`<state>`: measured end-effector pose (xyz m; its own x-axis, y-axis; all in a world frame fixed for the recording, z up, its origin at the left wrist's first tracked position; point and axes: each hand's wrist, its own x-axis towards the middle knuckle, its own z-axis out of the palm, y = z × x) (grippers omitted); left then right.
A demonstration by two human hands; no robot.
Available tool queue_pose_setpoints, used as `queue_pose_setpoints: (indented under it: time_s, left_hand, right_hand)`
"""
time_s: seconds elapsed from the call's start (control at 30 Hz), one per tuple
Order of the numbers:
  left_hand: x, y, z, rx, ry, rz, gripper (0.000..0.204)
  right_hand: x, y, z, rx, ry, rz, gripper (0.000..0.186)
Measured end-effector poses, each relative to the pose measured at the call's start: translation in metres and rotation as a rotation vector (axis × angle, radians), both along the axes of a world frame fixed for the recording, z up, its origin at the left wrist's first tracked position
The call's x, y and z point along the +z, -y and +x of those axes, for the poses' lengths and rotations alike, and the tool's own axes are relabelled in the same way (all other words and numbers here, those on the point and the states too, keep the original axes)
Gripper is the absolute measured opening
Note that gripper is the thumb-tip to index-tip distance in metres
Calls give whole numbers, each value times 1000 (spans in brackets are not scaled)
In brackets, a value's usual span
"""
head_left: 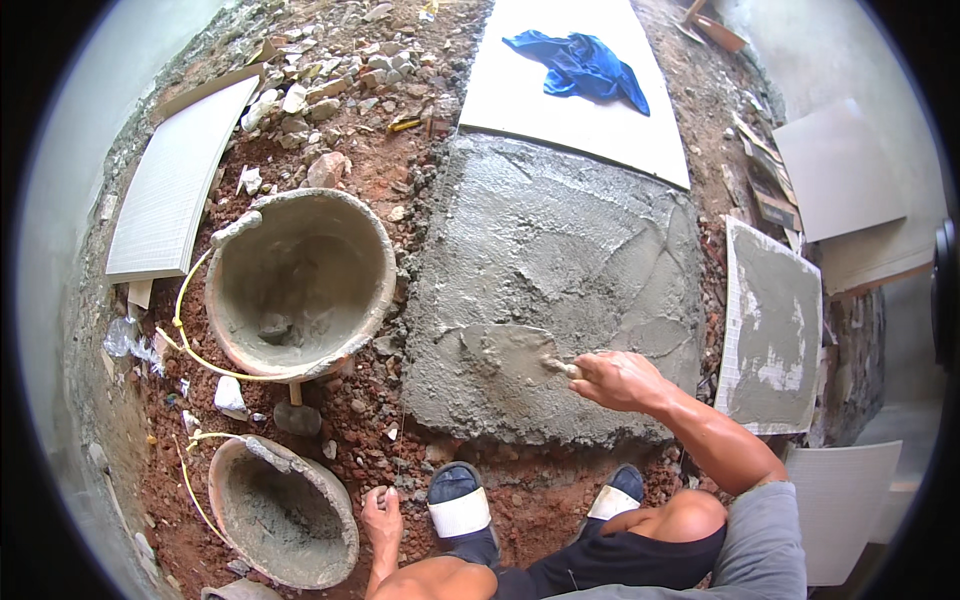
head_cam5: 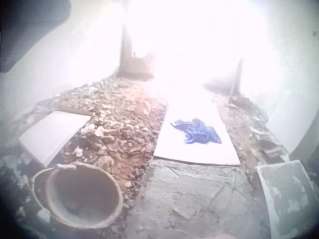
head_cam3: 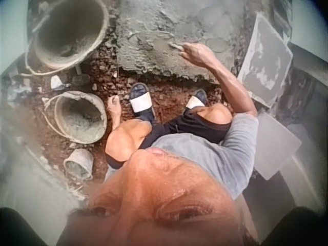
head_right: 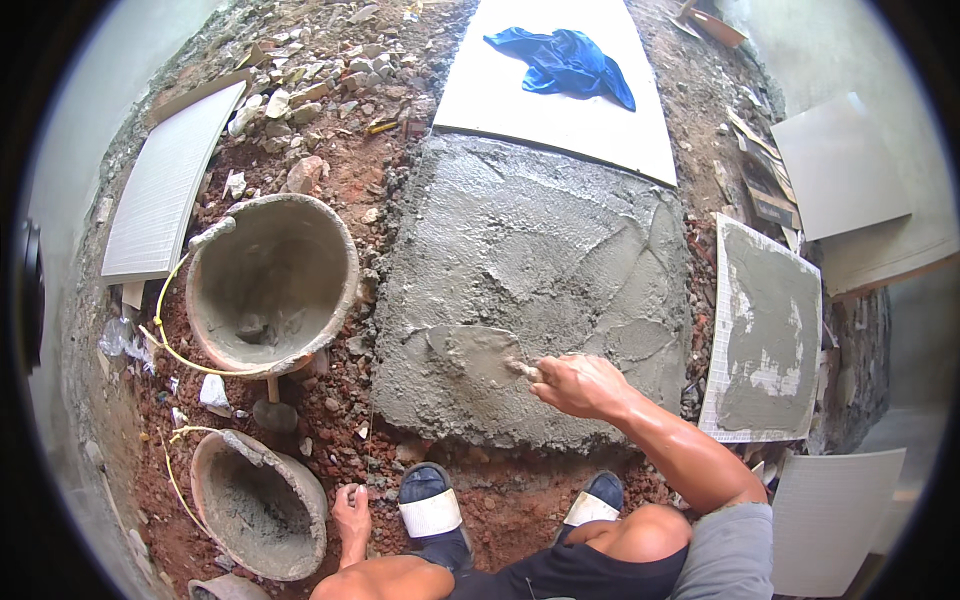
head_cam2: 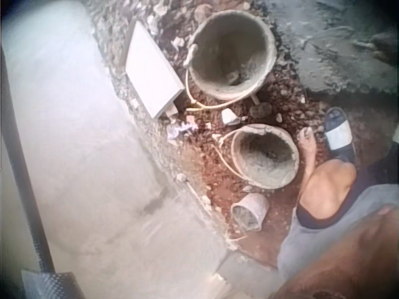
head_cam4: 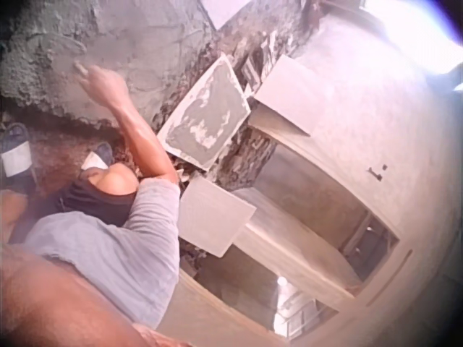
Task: The person spreads cement on the floor with a trowel, places a large ceramic tile onto the cement, and taps it with a rubber mallet to level and secure it. A second person wipes an adjacent tile in the background.
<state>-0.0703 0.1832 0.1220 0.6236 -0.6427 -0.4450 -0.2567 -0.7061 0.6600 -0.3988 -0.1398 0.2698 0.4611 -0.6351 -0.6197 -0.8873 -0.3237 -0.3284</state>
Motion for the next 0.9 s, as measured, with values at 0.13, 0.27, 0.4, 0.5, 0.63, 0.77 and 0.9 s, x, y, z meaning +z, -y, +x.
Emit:
queue_pose_setpoints:
  time_s: [0.13, 0.27, 0.4, 0.5, 0.63, 0.77, 0.9]
  left_hand:
    - [-1, -2, 1, -2, 26, -28, 29]
    - [-1, 5, -1, 13, -2, -38, 27]
    - [2, 8, -2, 19, 39, -62, 26]
    - [-3, 3, -1, 47, -7, -87, 27]
    - [-17, -18, -6, 150, -168, -209, 24]
    - [-29, -26, -11, 70, 57, -333, 29]
    - [-21, -1, -7, 46, -16, -377, 24]
  right_hand:
    - [43, -5, 9, -4, 125, -54, 35]
    - [84, 0, 37, 63, 220, -150, 37]
    - [118, 13, 79, 155, 244, -203, 39]
    - [147, 17, 118, 218, 181, -271, 45]
    - [170, 3, 171, 512, 321, -253, 54]
    - [143, -40, 217, 736, 655, -99, 54]
    - [96, -115, 313, 1017, 540, -294, 6]
